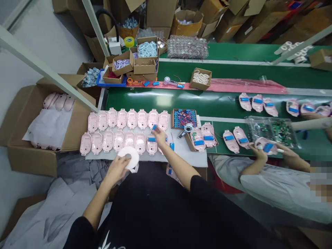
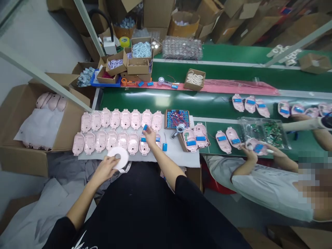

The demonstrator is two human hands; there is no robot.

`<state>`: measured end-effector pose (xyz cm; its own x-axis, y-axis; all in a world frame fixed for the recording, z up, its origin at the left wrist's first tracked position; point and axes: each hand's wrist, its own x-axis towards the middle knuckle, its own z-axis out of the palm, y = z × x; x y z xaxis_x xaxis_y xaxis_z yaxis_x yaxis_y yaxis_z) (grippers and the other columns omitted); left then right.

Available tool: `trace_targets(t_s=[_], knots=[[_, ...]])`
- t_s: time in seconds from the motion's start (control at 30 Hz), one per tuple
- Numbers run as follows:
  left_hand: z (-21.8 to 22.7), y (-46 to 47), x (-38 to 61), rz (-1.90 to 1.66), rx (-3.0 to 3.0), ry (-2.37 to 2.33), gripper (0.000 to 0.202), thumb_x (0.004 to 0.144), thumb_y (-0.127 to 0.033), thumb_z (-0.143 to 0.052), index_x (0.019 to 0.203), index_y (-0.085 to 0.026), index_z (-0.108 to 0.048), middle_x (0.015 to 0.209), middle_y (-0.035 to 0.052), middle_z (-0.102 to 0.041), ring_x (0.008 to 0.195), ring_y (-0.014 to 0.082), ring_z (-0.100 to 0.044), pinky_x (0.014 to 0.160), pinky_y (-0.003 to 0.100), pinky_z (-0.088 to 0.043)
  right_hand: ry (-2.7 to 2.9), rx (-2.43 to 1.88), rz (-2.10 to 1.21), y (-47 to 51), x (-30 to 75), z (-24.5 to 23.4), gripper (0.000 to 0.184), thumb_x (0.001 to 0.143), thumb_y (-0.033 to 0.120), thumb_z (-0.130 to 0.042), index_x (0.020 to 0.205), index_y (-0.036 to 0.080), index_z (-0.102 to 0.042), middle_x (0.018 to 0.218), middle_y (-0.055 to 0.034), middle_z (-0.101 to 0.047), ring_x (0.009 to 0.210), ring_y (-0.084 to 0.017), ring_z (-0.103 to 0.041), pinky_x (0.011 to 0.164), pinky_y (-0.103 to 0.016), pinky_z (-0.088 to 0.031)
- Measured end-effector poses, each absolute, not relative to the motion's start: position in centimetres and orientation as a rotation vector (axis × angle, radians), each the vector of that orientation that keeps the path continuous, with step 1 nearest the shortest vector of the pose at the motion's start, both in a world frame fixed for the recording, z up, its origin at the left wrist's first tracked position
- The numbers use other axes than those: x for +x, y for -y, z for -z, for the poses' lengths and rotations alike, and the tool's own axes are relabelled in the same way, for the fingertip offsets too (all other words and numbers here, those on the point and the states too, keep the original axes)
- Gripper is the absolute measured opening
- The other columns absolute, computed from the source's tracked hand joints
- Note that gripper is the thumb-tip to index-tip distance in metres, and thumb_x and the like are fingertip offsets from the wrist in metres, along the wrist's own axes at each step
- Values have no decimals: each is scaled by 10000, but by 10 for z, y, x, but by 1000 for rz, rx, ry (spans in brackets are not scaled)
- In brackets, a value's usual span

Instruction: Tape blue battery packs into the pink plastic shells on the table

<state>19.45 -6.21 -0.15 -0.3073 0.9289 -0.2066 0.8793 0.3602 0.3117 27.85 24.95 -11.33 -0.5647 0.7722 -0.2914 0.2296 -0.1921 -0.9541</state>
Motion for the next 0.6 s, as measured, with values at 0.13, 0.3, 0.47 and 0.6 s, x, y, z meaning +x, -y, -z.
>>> trace_targets(t_s=[0.13, 0.3, 0.47, 0.6], knots=[[23, 122, 171, -242, 1254, -2606, 500, 864, -371, -662, 1333, -201, -683, 1198, 146, -673, 1009, 336, -523, 926, 481, -502, 2878, -937, -1410, -239, 262, 137, 516, 956, 203, -633, 1467, 201, -568, 1363, -135, -699, 1219, -285, -664, 1063, -391, -496], [37, 164, 171, -306, 1128, -2658, 499, 862, -381, -663, 1320, -182, -687, 1169, 146, -677, 1005, 320, -517, 953, 460, -486, 3476, -570, -837, -206, 237, 150, 534, 965, 5, -462, 1479, 141, -517, 1445, -199, -619, 1277, -260, -630, 1028, -348, -501], [41, 175, 176, -344, 1096, -2622, 494, 864, -360, -669, 1323, -178, -678, 1184, 141, -669, 1036, 320, -516, 971, 446, -477, 3552, -559, -727, -191, 217, 159, 460, 981, -7, -399, 1402, 68, -570, 1353, -259, -640, 1255, -297, -628, 987, -394, -535], [40, 168, 177, -362, 1115, -2600, 503, 878, -360, -665, 1347, -177, -659, 1224, 145, -660, 1054, 323, -497, 997, 461, -460, 3568, -537, -701, -185, 217, 164, 515, 992, -13, -359, 1480, 69, -501, 1464, -266, -556, 1351, -304, -550, 1004, -406, -528]])
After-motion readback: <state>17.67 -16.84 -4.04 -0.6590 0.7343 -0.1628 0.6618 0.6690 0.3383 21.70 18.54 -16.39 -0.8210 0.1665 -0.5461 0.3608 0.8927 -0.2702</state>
